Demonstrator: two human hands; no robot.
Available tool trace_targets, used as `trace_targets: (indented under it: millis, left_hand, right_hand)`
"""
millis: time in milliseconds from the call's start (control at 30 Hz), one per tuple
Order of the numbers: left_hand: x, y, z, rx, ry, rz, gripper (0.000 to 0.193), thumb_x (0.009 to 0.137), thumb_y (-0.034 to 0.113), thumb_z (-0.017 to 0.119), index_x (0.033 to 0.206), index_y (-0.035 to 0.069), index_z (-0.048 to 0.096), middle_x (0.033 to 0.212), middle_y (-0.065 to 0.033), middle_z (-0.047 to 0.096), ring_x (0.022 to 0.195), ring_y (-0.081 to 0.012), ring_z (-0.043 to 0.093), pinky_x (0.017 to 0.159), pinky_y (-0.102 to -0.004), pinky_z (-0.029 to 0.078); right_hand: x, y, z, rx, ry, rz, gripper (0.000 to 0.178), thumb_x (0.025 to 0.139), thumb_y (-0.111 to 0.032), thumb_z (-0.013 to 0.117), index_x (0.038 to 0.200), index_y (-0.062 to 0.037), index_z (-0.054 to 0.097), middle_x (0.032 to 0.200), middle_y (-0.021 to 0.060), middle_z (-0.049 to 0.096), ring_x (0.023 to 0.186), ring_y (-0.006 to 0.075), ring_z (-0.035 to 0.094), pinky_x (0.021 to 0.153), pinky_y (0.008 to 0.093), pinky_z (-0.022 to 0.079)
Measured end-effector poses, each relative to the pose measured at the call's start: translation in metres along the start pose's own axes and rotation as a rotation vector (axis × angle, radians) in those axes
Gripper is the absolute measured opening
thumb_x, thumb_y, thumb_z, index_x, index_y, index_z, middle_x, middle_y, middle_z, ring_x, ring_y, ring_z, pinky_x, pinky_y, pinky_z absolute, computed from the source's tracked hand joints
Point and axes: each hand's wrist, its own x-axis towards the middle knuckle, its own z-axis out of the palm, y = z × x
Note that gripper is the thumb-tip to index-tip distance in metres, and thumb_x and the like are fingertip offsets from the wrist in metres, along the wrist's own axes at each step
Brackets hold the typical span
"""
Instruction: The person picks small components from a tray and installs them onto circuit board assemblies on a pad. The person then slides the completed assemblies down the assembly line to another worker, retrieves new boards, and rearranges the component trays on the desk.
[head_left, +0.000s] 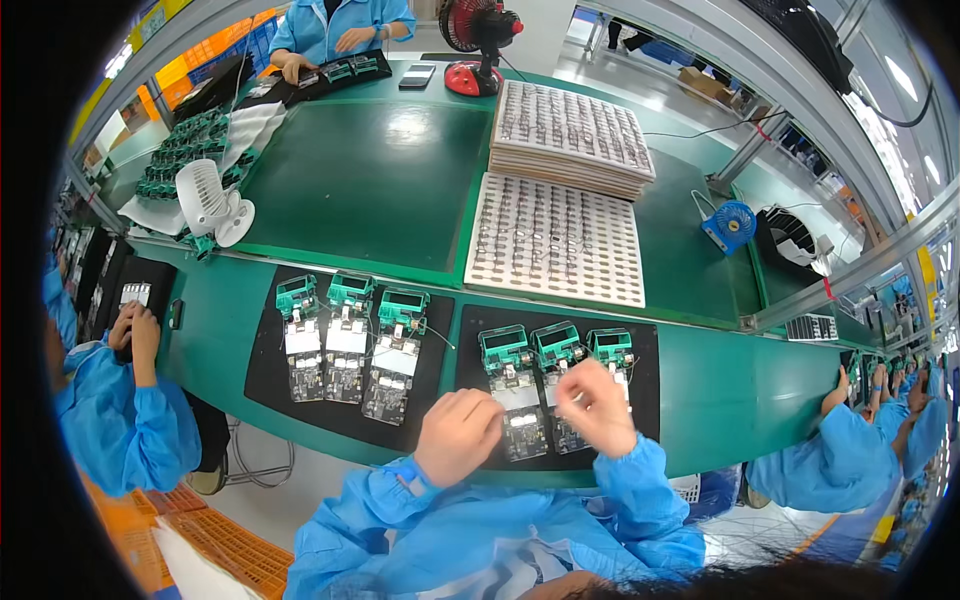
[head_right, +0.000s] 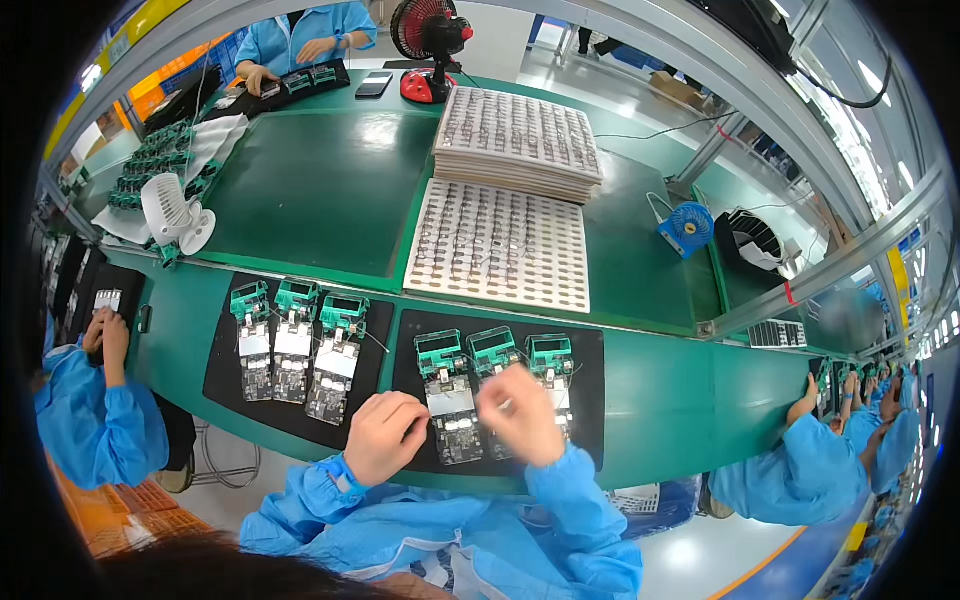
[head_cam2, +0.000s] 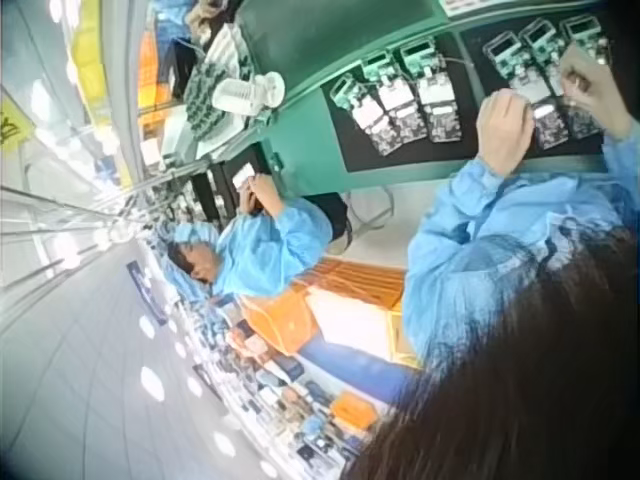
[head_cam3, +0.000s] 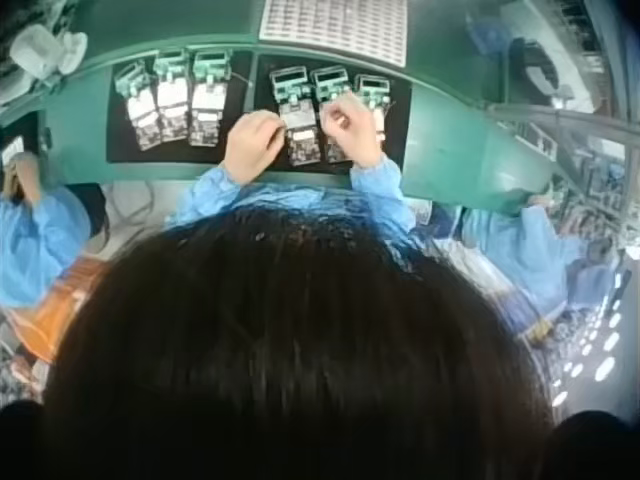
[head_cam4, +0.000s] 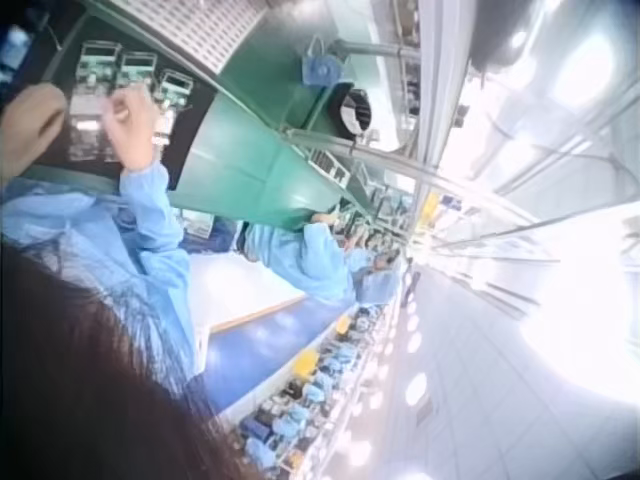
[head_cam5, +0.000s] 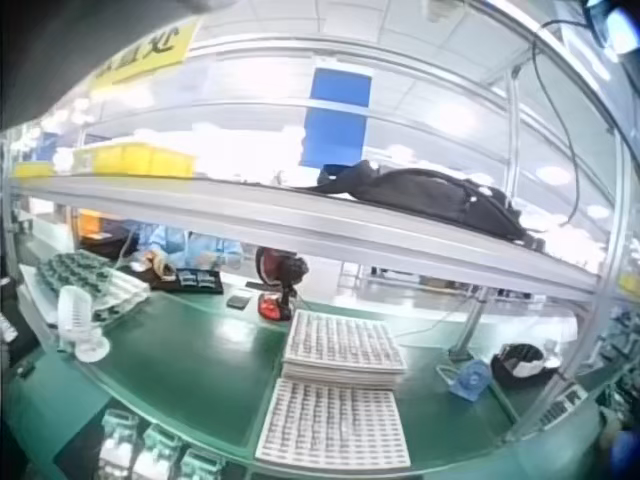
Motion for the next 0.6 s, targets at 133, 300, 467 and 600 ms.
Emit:
trace_targets:
  millis: [133,300,467,600]
  left_hand:
    - [0.010,0.013,0.017,0.051,0.001,0.035,0.016,0.070,0.004,0.069,0.084,0.005,0.061,0.083,-0.0073,0.060,0.074,-0.0260,0.060,0.065,-0.0354,0.048]
    - [0.002,0.014,0.007,0.011,-0.032,0.062,0.020,0.070,0.005,0.070,0.089,0.007,0.064,0.089,-0.0058,0.062,0.079,-0.0243,0.062,0.069,-0.0332,0.050]
    - [-0.011,-0.014,-0.047,0.075,0.074,0.035,0.021,0.076,0.003,0.066,0.096,0.007,0.067,0.090,-0.0095,0.065,0.081,-0.0266,0.063,0.070,-0.0371,0.052]
    - [-0.035,-0.102,-0.131,0.388,0.439,-0.368,0.008,0.082,-0.001,0.057,0.089,0.001,0.061,0.087,-0.0132,0.062,0.080,-0.0319,0.059,0.070,-0.0394,0.047]
  right_hand:
    - [-0.014,-0.020,0.014,-0.002,-0.142,-0.193,0.011,0.075,-0.006,0.066,0.083,-0.0039,0.060,0.102,0.0125,0.063,0.083,0.0322,0.062,0.069,0.0379,0.052]
    - [-0.023,-0.021,0.033,-0.007,0.014,-0.190,0.011,0.074,0.004,0.068,0.080,0.0012,0.060,0.078,0.0104,0.061,0.064,0.0160,0.062,0.056,0.0267,0.051]
    - [-0.060,0.001,-0.026,0.155,0.190,0.044,0.011,0.071,0.004,0.068,0.079,-0.0015,0.062,0.082,0.0086,0.064,0.073,0.0141,0.063,0.062,0.0263,0.053]
    - [-0.151,0.031,-0.119,0.253,0.544,0.281,0.007,0.086,-0.002,0.063,0.082,-0.0001,0.057,0.084,0.0070,0.060,0.068,0.0123,0.061,0.061,0.0240,0.052]
